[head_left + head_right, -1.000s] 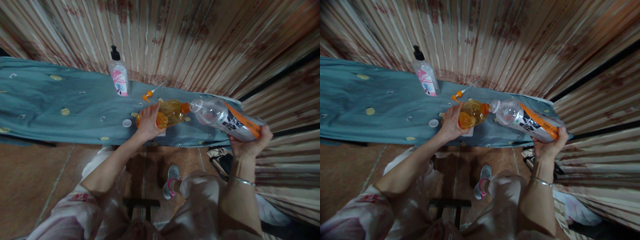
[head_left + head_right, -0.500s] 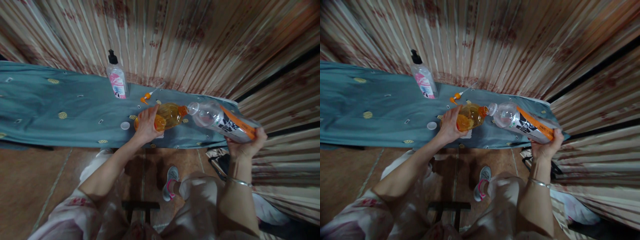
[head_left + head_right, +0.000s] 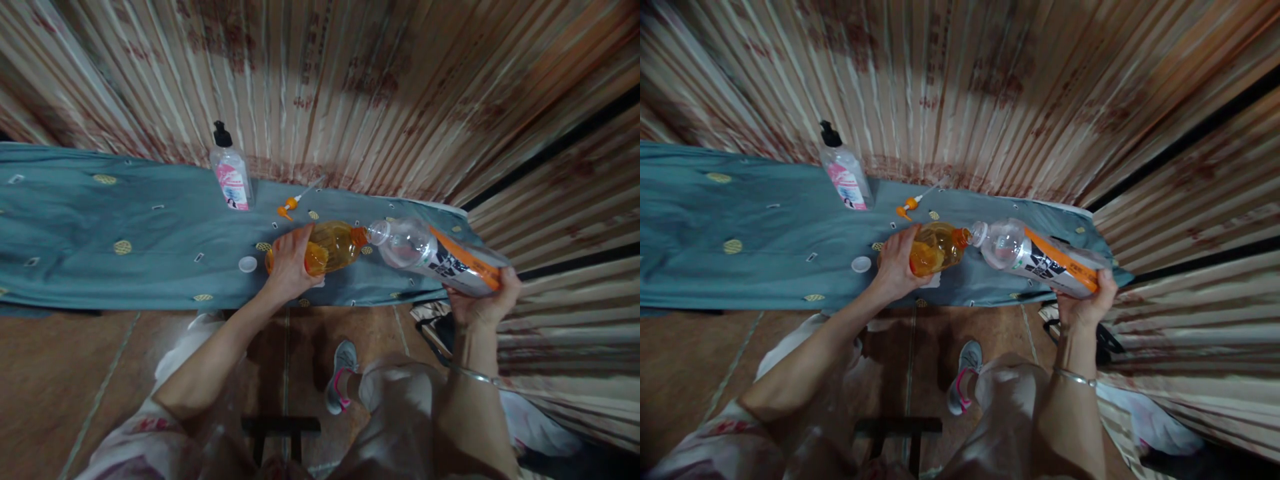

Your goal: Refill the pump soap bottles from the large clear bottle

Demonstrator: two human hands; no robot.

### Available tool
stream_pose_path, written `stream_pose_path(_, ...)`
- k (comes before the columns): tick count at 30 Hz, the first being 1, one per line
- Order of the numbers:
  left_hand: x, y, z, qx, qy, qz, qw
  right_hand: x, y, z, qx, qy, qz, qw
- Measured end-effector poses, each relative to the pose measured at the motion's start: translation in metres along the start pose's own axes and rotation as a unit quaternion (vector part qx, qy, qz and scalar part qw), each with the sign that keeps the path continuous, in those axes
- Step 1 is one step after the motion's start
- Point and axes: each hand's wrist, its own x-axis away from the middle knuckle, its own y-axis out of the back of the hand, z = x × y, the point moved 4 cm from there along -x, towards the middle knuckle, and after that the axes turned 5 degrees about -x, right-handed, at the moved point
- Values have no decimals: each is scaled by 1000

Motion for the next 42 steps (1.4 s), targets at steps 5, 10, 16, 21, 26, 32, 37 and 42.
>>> stream_pose_path(5,1,0,1,-6,5,4,1000,2,0,0,3,-4,3,1000)
stream_pose_path(10,3,-1,2,-7,5,0,1000,3,0,-1,-13,0,-8,1000)
stream_pose_path(16,5,-2,2,-1,2,-2,1000,4,0,-2,-27,3,-21,999)
stream_pose_path(21,6,-2,2,4,2,1,1000,3,4,-2,-36,2,-35,999)
stream_pose_path(26,6,-1,2,7,3,6,1000,1,10,-5,-46,-17,-22,999)
stream_pose_path(32,5,-1,3,19,7,3,1000,1,7,-5,-51,-12,-16,998)
stream_pose_path(37,5,0,3,14,4,-4,1000,2,5,-6,-50,-10,-19,999)
stream_pose_path(42,6,0,4,11,9,-8,1000,4,4,-6,-46,-10,-20,999)
